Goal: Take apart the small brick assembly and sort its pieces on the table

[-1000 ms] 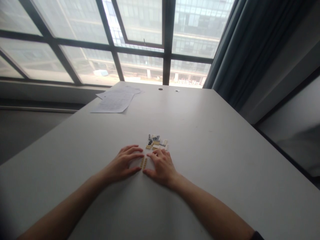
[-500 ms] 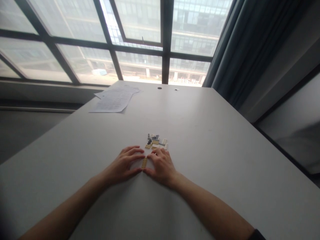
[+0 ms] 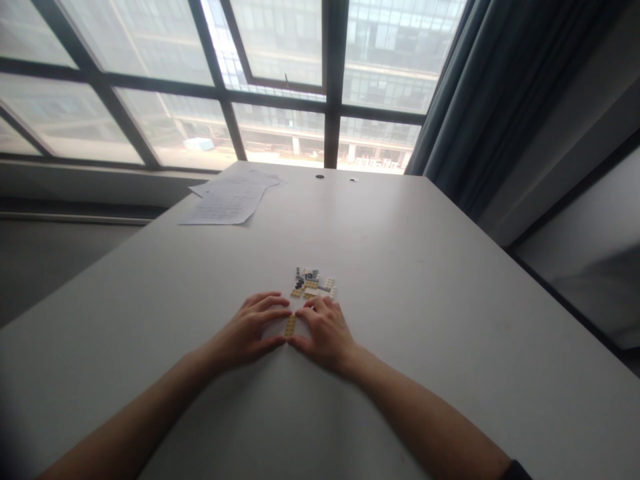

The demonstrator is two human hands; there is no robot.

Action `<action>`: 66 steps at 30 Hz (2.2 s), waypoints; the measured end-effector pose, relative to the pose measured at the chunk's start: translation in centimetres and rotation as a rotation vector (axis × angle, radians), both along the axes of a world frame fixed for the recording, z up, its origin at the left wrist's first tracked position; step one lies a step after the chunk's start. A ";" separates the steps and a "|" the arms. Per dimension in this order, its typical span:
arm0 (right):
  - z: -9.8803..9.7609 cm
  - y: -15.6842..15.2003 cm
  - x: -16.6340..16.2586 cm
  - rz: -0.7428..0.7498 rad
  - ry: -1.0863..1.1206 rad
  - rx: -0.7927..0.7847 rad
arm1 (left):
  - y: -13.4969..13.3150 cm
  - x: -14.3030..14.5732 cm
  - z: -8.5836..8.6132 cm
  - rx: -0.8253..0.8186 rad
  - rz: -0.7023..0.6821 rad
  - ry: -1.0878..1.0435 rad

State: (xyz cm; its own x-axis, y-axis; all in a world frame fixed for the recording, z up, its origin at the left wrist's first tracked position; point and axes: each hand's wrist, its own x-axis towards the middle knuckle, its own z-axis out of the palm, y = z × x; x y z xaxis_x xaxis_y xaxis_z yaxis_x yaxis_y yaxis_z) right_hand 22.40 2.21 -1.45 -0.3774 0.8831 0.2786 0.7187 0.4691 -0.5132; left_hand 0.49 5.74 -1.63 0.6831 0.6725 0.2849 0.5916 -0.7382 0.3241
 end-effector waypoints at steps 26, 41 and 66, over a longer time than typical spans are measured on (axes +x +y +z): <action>-0.2 1.6 2.5 -0.221 -0.112 0.102 | 2.4 2.5 -0.1 0.149 0.284 -0.064; -0.1 1.3 2.4 -0.226 0.125 0.034 | 0.7 2.6 0.2 0.278 0.201 -0.275; 1.0 0.5 -0.5 0.088 1.230 -0.652 | -0.8 4.1 1.2 0.185 0.083 -0.432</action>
State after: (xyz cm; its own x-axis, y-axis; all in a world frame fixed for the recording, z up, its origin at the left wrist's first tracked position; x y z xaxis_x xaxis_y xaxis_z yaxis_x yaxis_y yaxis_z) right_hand 21.90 2.71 -0.47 -0.2541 0.9669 0.0212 -0.3663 -0.0759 -0.9274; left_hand 4.54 4.91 -0.45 0.4215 0.6311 0.6512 0.4913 -0.7625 0.4210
